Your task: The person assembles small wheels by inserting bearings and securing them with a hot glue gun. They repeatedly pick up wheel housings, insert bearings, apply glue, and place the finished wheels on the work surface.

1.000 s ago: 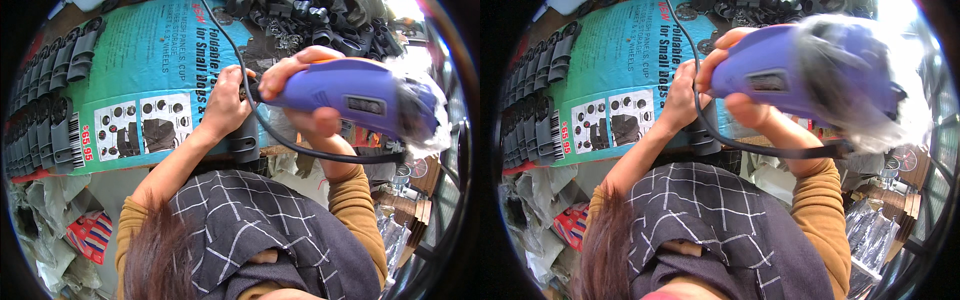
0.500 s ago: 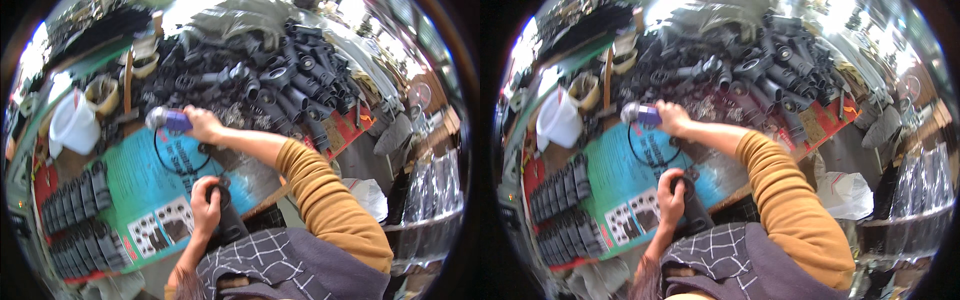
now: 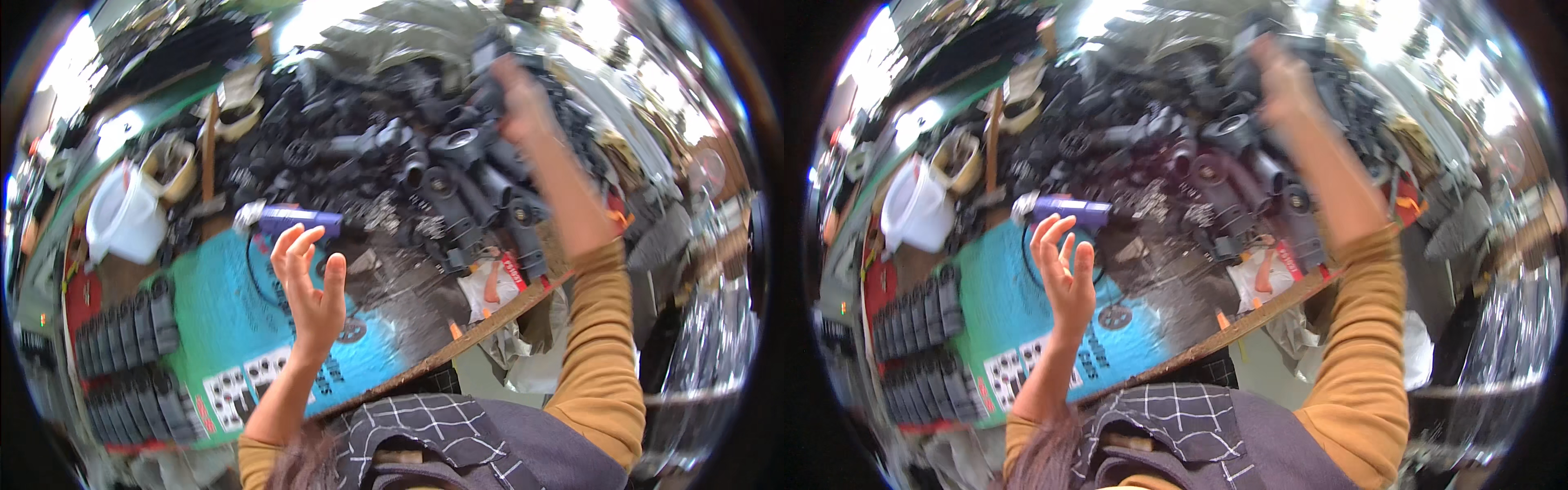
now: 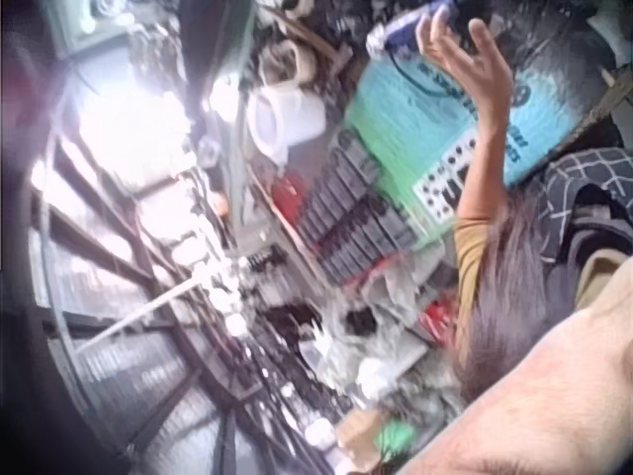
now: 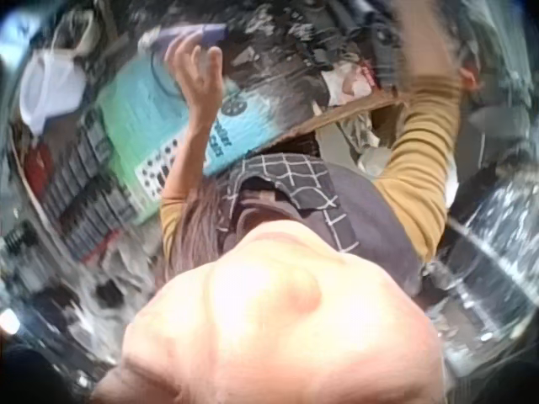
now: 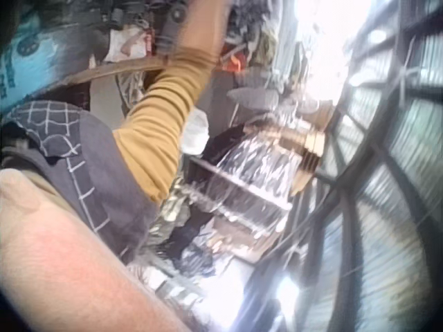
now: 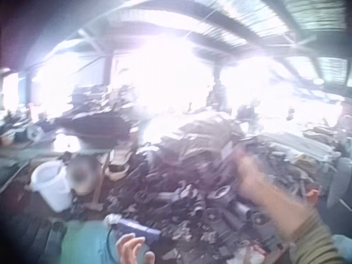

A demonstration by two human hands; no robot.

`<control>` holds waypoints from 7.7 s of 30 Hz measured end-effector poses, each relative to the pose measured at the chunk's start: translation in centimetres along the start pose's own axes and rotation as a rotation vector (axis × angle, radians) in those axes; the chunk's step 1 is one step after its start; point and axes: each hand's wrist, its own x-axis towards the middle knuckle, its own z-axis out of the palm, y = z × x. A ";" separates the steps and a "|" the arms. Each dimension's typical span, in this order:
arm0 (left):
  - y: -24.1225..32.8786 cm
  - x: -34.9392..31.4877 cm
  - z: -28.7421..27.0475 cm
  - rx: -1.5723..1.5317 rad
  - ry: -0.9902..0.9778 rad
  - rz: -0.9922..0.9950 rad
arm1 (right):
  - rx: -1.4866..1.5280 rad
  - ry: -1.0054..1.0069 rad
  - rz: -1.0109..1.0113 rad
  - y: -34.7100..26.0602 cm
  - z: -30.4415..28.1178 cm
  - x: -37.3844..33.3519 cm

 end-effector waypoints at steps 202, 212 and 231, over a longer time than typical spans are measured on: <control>-3.1 -8.6 -2.7 0.124 -0.327 -0.160 | -0.020 -0.737 0.771 12.3 8.9 -31.0; -1.9 -7.9 -2.1 0.075 -0.332 -0.302 | -1.021 -0.433 -0.333 12.4 6.7 -24.4; -2.6 -8.9 -1.4 0.053 -0.219 -0.282 | -0.756 -0.835 -0.436 10.2 10.3 -29.8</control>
